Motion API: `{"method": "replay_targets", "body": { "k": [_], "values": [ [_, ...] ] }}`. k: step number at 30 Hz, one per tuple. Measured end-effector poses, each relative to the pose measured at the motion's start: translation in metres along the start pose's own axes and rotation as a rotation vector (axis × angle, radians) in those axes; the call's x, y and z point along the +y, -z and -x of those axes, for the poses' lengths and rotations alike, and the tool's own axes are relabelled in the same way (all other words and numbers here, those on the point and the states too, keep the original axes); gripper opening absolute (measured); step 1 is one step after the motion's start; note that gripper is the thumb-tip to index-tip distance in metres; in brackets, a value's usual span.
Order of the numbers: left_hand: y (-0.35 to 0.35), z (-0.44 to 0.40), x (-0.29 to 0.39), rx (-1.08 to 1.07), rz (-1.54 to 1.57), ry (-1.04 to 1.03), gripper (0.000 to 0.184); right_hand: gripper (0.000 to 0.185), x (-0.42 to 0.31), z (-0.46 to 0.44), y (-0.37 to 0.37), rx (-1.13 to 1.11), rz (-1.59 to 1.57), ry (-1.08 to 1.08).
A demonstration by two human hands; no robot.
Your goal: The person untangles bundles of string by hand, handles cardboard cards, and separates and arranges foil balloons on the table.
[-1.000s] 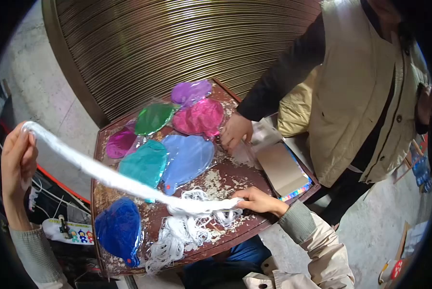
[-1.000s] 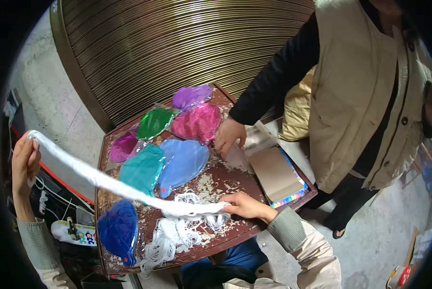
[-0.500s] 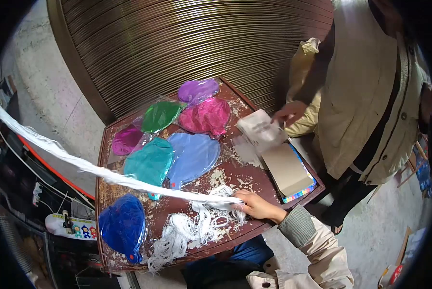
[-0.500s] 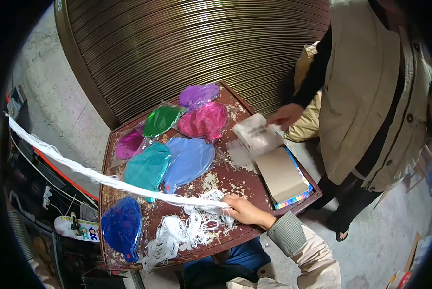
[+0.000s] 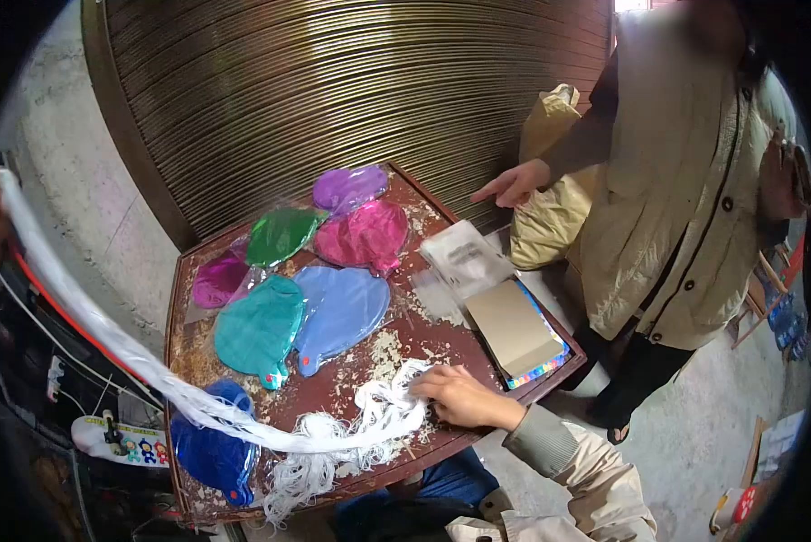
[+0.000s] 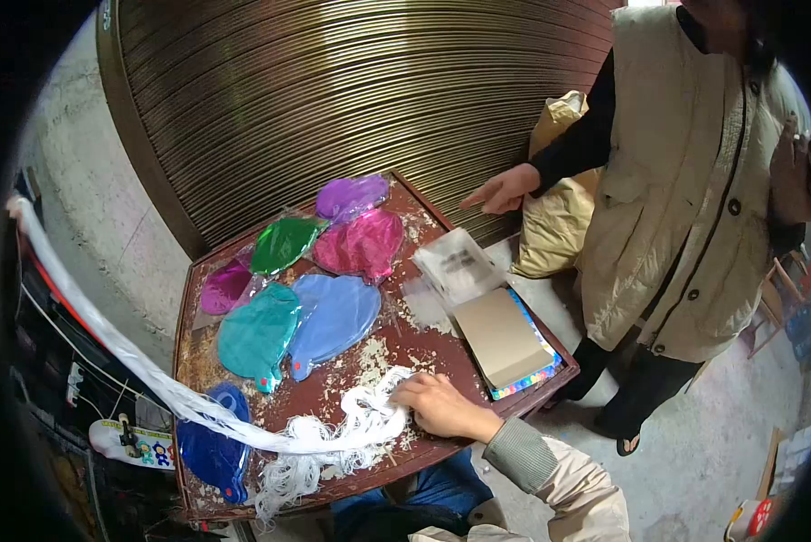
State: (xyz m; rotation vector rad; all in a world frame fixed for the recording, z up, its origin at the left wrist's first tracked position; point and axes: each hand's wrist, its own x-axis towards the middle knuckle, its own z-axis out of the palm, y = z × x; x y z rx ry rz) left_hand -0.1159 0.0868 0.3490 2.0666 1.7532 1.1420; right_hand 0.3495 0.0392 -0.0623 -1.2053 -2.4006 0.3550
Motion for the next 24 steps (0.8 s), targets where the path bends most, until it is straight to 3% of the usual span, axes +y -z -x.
{"method": "replay_targets", "body": {
  "k": [2,4,6,7,10,12,14,15,16,17,19,22,24],
  "values": [
    [-0.043,0.002,0.045,-0.148,0.083,-0.078,0.023,0.043,0.002,-0.005,0.028,-0.070,0.030,-0.010],
    [-0.082,0.008,0.090,-0.309,0.109,-0.167,0.023,0.040,0.003,-0.017,0.060,-0.093,-0.209,-0.005],
    [-0.115,0.016,0.130,-0.510,0.117,-0.304,0.022,0.038,-0.022,-0.035,0.105,0.030,-0.364,-0.027],
    [-0.127,0.019,0.143,-0.505,0.120,-0.303,0.022,0.039,-0.033,-0.041,0.125,0.069,-0.432,-0.059],
    [-0.174,0.022,0.161,-0.492,0.238,-0.549,0.026,0.047,-0.048,-0.062,0.161,0.412,-0.691,0.224],
    [-0.203,0.037,0.163,-0.701,0.049,-0.548,0.021,0.049,-0.066,-0.067,0.170,0.474,-0.828,0.280],
    [-0.236,0.053,0.150,-0.813,-0.085,-0.578,0.013,0.045,-0.076,-0.067,0.167,0.330,-0.869,0.328],
    [-0.248,0.061,0.147,-0.903,-0.128,-0.566,0.018,0.042,-0.078,-0.065,0.164,0.232,-0.845,0.321],
    [-0.257,0.065,0.142,-0.997,-0.170,-0.560,0.023,0.035,-0.080,-0.061,0.160,0.085,-0.743,0.246],
    [-0.269,0.073,0.122,-0.906,-0.151,-0.702,0.014,0.021,-0.080,-0.053,0.146,-0.129,-0.965,0.029],
    [-0.292,0.087,0.097,-1.008,-0.257,-0.626,0.021,0.015,-0.058,-0.039,0.095,-0.246,-0.979,-0.188],
    [-0.324,0.110,0.047,-1.181,-0.362,-0.553,0.022,0.023,-0.030,-0.011,0.041,-0.172,-0.697,-0.100],
    [-0.339,0.126,0.017,-1.120,-0.387,-0.537,0.018,0.035,0.011,0.001,0.019,0.191,-0.204,-0.025]
  ]
}}
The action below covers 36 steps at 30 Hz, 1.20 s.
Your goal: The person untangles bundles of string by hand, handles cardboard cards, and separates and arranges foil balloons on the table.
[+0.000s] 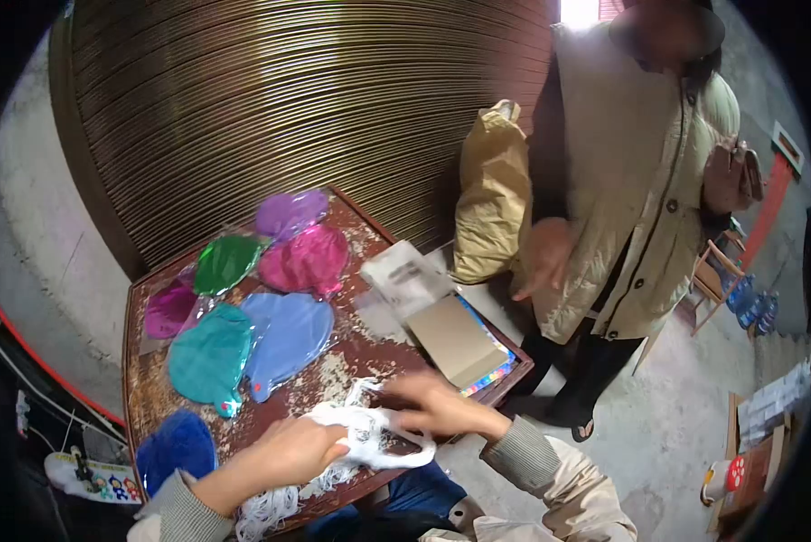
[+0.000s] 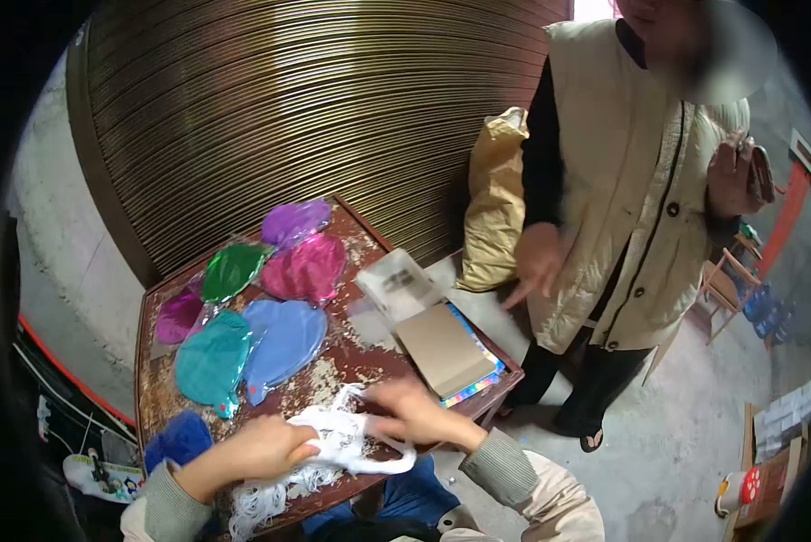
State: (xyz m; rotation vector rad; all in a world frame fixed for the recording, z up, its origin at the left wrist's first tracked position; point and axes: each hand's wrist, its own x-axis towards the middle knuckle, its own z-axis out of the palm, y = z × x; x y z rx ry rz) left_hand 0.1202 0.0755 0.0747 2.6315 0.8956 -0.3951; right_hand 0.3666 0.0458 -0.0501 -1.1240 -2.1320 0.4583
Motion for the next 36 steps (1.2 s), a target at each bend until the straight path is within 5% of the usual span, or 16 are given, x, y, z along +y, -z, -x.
{"method": "replay_targets", "body": {
  "k": [2,3,5,12,18,20,25,31,36],
  "values": [
    [-0.026,-0.003,-0.024,0.034,0.184,-0.036,0.021,0.059,0.037,0.007,0.007,0.163,0.593,-0.383],
    [-0.033,-0.002,-0.032,0.033,0.184,-0.051,0.021,0.059,0.041,0.009,0.011,0.166,0.603,-0.394],
    [-0.042,-0.002,-0.045,0.123,0.399,-0.002,0.025,0.077,0.048,0.008,0.018,-0.040,0.707,-0.855],
    [-0.076,-0.019,-0.085,0.180,0.241,0.278,0.029,0.089,0.061,0.031,0.020,-0.185,0.719,-0.883],
    [-0.090,-0.033,-0.071,0.255,0.034,0.206,0.034,0.089,0.053,0.058,0.062,-0.219,0.642,-0.939],
    [-0.089,-0.052,-0.058,0.532,0.070,0.016,0.034,0.090,0.054,0.063,0.067,-0.184,0.583,-0.994],
    [-0.108,-0.150,0.004,0.330,1.226,0.016,0.032,0.093,0.052,0.068,0.065,-0.223,0.654,-1.003],
    [-0.158,-0.248,0.047,0.166,1.508,0.199,0.035,0.080,0.066,0.082,0.079,0.001,0.503,-0.942],
    [-0.156,-0.243,0.062,0.485,1.215,0.233,0.035,0.059,0.084,0.094,0.091,0.026,0.418,-1.168]
  ]
}}
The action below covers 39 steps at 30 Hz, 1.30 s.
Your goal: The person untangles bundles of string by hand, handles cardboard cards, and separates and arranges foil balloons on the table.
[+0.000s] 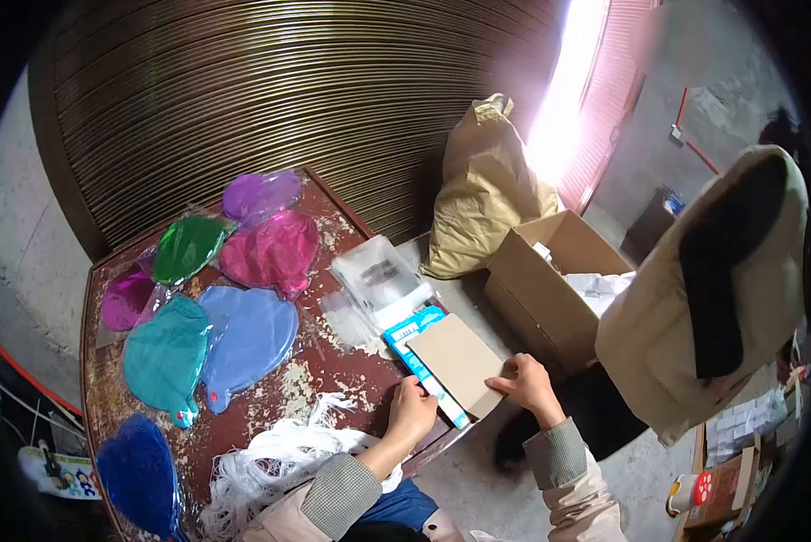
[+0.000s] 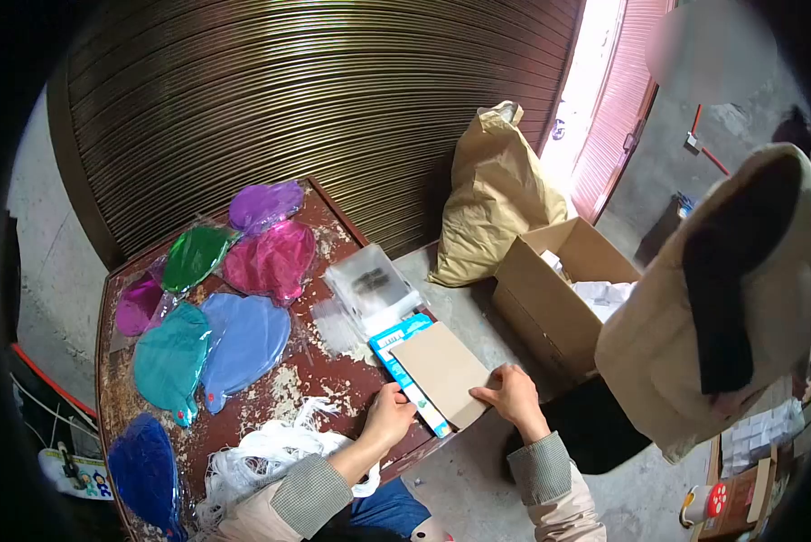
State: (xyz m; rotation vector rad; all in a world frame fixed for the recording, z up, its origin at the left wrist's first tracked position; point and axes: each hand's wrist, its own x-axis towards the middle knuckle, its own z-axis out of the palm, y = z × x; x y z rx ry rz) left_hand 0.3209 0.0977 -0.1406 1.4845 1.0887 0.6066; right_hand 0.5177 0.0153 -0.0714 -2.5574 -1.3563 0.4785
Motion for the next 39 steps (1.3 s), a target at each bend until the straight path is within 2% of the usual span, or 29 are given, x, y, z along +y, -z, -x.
{"method": "replay_targets", "body": {
  "k": [4,10,14,16,17,19,21,22,24,30,39],
  "values": [
    [-0.001,0.000,0.011,0.125,-0.143,-0.076,0.032,0.040,0.008,0.005,-0.001,0.051,-0.415,-0.055],
    [0.009,-0.013,0.020,-0.034,-0.174,0.019,0.026,0.034,0.011,0.006,0.006,0.091,-0.533,-0.073],
    [0.010,-0.025,0.010,-0.135,-0.084,0.152,0.032,0.033,0.013,0.007,0.009,-0.130,-1.176,-0.176],
    [0.015,-0.025,0.008,-0.091,-0.061,0.144,0.032,0.026,0.040,-0.003,0.004,-0.158,-1.391,-0.164],
    [0.018,-0.024,0.008,-0.041,-0.034,0.140,0.032,0.026,0.052,-0.002,0.007,-0.156,-1.393,-0.164],
    [0.022,-0.020,0.012,0.063,0.023,0.130,0.032,0.025,0.069,0.003,0.018,-0.028,-1.610,-0.142],
    [0.030,-0.006,0.030,0.106,-0.179,-0.089,0.035,0.024,0.085,0.011,0.028,0.042,-1.726,-0.090],
    [0.032,0.005,0.040,0.105,-0.182,-0.093,0.035,0.024,0.090,0.016,0.032,0.044,-1.729,-0.088],
    [0.024,0.022,0.056,0.071,-0.686,-0.691,0.040,0.025,0.097,0.024,0.034,0.142,-1.768,-0.071],
    [-0.017,0.027,0.048,0.082,-0.991,-0.930,0.049,0.027,0.111,0.032,0.017,0.217,-1.779,-0.124],
    [-0.005,0.014,0.052,-0.109,-1.117,-0.971,0.028,0.026,0.114,0.037,-0.007,0.155,-1.873,-0.140]
  ]
}}
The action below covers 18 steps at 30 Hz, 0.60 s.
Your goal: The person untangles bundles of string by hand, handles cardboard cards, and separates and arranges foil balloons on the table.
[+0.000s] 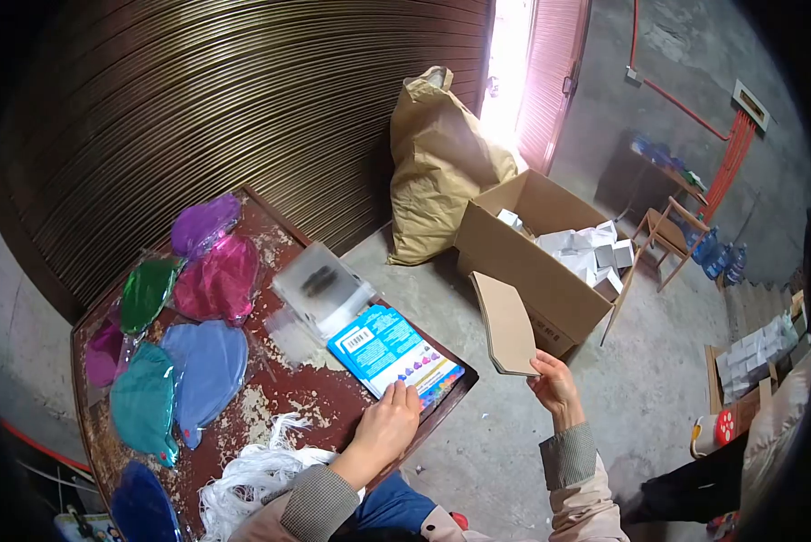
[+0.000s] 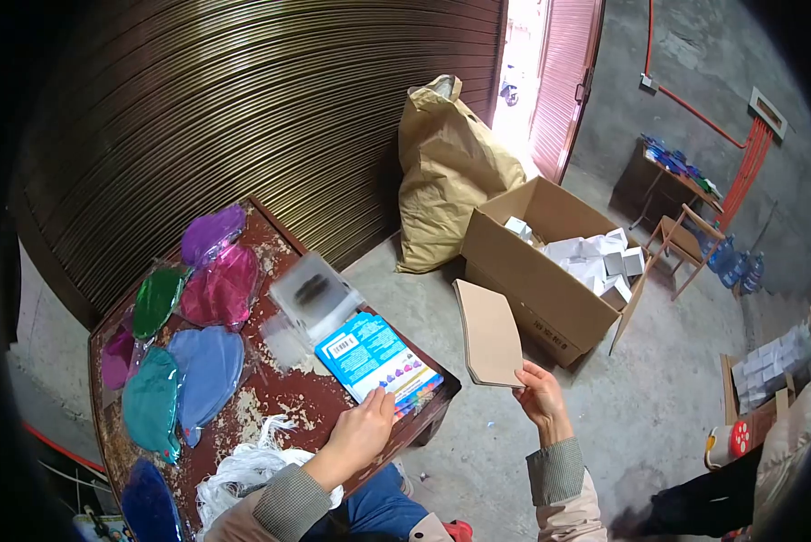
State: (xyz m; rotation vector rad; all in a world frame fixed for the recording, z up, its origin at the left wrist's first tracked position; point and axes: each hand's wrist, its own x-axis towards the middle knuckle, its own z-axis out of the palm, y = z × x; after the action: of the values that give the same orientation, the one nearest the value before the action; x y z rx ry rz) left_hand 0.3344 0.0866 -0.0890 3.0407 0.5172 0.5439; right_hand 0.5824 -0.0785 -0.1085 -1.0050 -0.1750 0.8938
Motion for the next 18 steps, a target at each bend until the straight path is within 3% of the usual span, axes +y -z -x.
{"method": "replay_targets", "body": {
  "k": [3,7,10,11,15,18],
  "values": [
    [0.023,-0.005,-0.010,-0.185,0.088,0.139,0.021,0.025,0.001,-0.002,0.004,-0.050,-0.004,0.004],
    [0.075,-0.023,-0.038,0.262,0.178,0.198,0.013,0.025,0.003,0.002,0.010,-0.086,-0.001,0.010],
    [0.111,-0.036,-0.066,0.289,0.181,0.420,0.016,0.024,0.003,0.000,0.004,-0.104,0.009,0.028],
    [0.112,-0.036,-0.068,0.288,0.176,0.419,0.016,0.024,0.003,0.000,0.002,-0.105,0.004,0.028],
    [0.105,-0.036,-0.076,0.535,0.000,0.071,0.019,0.024,0.004,-0.002,-0.005,-0.123,-0.011,0.031],
    [0.082,-0.023,-0.049,0.390,-0.160,-0.018,0.022,0.023,0.003,-0.002,-0.012,-0.116,-0.010,0.025]
  ]
}}
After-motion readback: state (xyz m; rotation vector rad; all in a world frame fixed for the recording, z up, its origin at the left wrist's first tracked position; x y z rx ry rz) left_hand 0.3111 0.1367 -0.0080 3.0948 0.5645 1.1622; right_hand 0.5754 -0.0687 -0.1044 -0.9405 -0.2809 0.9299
